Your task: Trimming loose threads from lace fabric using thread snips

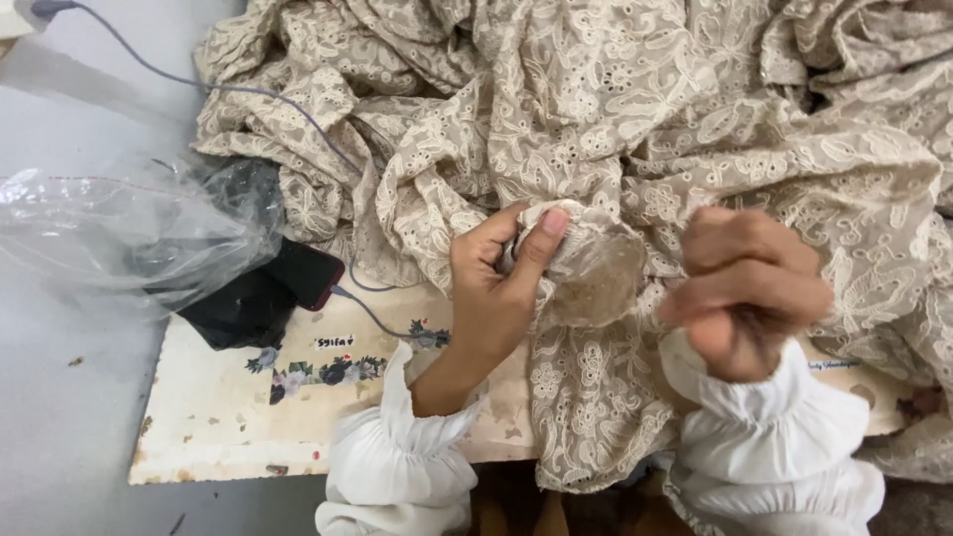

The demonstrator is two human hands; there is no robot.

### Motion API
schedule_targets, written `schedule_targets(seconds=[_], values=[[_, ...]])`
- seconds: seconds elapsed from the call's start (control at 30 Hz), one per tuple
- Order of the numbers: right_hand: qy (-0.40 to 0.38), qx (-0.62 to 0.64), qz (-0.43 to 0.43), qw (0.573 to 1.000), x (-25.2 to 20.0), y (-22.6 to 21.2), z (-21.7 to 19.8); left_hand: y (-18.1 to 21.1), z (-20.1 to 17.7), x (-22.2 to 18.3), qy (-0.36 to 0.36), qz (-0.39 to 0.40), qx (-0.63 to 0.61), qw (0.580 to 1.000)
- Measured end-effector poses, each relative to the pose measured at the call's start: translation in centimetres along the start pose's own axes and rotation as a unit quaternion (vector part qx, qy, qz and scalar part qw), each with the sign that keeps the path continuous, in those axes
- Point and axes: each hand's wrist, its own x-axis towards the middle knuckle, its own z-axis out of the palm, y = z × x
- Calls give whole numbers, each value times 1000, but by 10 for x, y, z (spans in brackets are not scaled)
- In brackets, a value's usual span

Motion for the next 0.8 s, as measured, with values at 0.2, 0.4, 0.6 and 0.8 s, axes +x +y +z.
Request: schedule_targets(seconds=[0.2, 0.4, 0.6, 0.8], values=[[-97, -259, -15, 961, 4, 21, -19, -11, -4, -1, 2, 24, -7, 1000], [-100, -334, -103, 932, 9, 16, -7, -8, -3, -2, 0, 27, -5, 1000], [-27, -210, -82, 974, 4, 25, -3, -14, -3, -2, -6, 19, -30, 999], [6, 60, 222, 973, 5, 18, 8, -11, 0, -1, -36, 4, -23, 999]])
